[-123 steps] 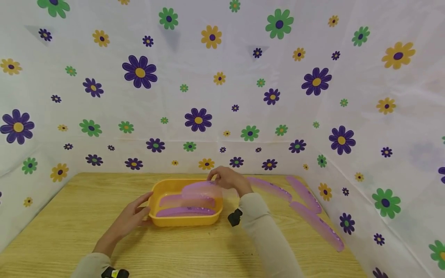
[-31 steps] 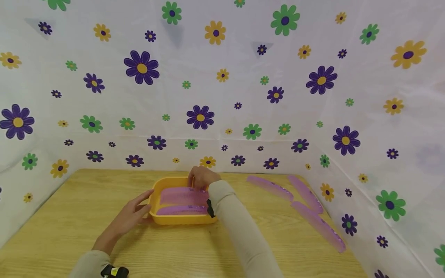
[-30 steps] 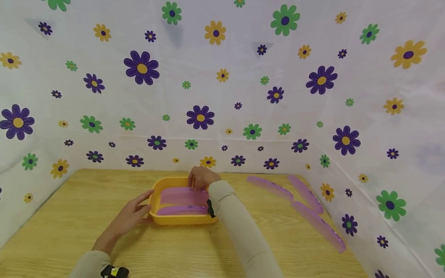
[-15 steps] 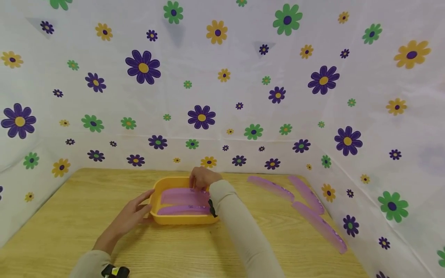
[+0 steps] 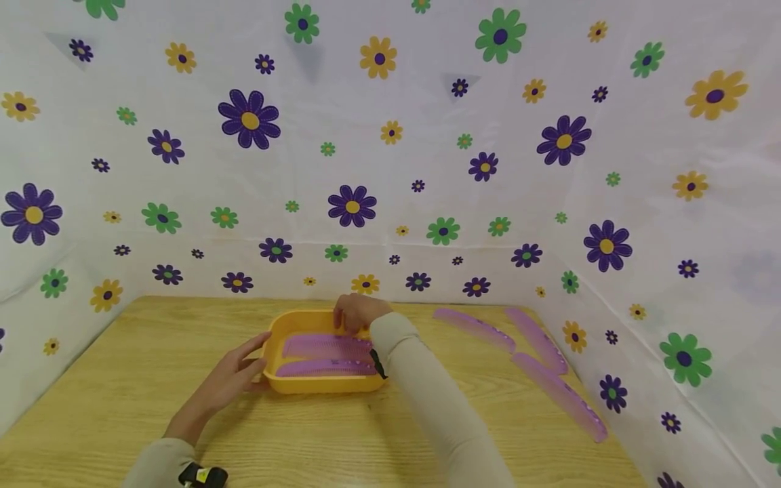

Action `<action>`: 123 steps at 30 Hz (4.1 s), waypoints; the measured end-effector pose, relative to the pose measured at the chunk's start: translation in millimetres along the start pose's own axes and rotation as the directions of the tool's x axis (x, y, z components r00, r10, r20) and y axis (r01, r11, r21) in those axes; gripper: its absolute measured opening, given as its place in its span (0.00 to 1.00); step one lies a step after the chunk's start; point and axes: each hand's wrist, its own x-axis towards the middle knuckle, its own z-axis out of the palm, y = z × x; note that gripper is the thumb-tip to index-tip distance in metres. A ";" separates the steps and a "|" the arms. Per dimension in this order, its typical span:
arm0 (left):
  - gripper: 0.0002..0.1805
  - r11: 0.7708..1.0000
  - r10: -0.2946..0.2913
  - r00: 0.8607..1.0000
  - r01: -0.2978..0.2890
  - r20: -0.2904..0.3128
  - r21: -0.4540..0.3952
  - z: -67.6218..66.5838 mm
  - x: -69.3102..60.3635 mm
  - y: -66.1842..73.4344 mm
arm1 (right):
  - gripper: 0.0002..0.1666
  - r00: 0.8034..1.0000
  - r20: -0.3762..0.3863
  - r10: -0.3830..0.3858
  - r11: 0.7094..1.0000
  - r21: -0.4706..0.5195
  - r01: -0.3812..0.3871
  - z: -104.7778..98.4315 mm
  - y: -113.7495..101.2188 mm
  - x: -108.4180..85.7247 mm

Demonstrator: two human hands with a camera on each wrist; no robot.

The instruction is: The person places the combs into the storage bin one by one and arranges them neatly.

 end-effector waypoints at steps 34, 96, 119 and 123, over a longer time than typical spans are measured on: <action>0.32 1.000 -0.024 1.000 0.024 -0.010 0.018 -0.9 -0.3 2.9 | 0.14 0.983 -0.184 0.012 0.996 0.093 0.005 -30.9 103.3 -75.6; 0.32 1.000 -0.005 1.000 0.005 0.005 -0.011 0.6 -4.2 0.0 | 0.25 0.850 -0.512 0.125 0.991 0.032 -0.126 29.5 242.3 -110.3; 0.32 1.000 0.005 1.000 -0.004 0.019 -0.028 -0.8 -1.0 -1.8 | 0.21 0.808 -0.578 0.114 0.973 0.230 0.028 10.6 212.7 -121.7; 0.32 1.000 -0.009 1.000 0.009 0.014 -0.028 0.1 -0.6 -0.9 | 0.20 0.803 -0.588 0.098 0.977 0.212 0.036 1.2 193.6 -124.3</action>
